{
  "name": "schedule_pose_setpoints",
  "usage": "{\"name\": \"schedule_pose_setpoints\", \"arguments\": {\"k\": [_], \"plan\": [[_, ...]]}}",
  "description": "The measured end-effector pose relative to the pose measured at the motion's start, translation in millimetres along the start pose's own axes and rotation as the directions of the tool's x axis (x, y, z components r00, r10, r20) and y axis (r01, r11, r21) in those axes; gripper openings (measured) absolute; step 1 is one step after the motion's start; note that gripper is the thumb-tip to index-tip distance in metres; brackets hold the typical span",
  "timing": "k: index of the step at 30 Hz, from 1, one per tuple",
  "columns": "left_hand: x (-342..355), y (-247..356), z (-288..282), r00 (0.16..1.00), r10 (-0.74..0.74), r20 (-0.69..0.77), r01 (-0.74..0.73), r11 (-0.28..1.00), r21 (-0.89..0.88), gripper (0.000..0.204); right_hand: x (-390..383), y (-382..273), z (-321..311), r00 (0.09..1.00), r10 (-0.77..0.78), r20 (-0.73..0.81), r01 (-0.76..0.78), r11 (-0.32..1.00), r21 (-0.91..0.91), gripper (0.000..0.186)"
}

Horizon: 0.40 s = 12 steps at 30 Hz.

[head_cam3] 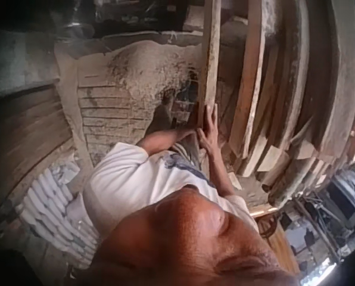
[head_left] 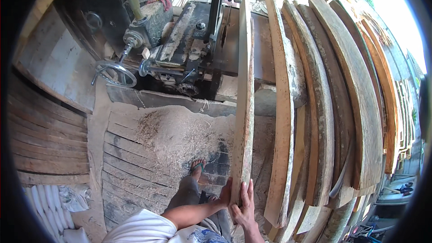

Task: The person saws long pieces of wood using a large industrial band saw, measures the wood with a tape measure, and adjusts the saw settings between cuts.

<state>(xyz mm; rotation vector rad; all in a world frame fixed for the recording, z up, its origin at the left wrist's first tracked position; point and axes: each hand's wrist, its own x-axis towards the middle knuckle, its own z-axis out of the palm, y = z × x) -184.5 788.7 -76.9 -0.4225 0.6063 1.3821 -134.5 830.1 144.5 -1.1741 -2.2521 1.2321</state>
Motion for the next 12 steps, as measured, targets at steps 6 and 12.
{"name": "schedule_pose_setpoints", "arguments": {"k": [6,12], "plan": [[-40.0,47.0,-13.6,0.511,0.201,0.836,-0.553,0.821,0.141,0.064,-18.2,-28.0,44.6,1.0,-0.02,-0.02,0.021,1.0,0.023,0.082],[-119.4,-21.7,-114.9,0.843,0.195,0.502,-0.336,0.919,0.207,0.07,-144.3,4.8,90.4,0.993,-0.071,-0.094,0.092,0.964,0.249,0.079]]}}
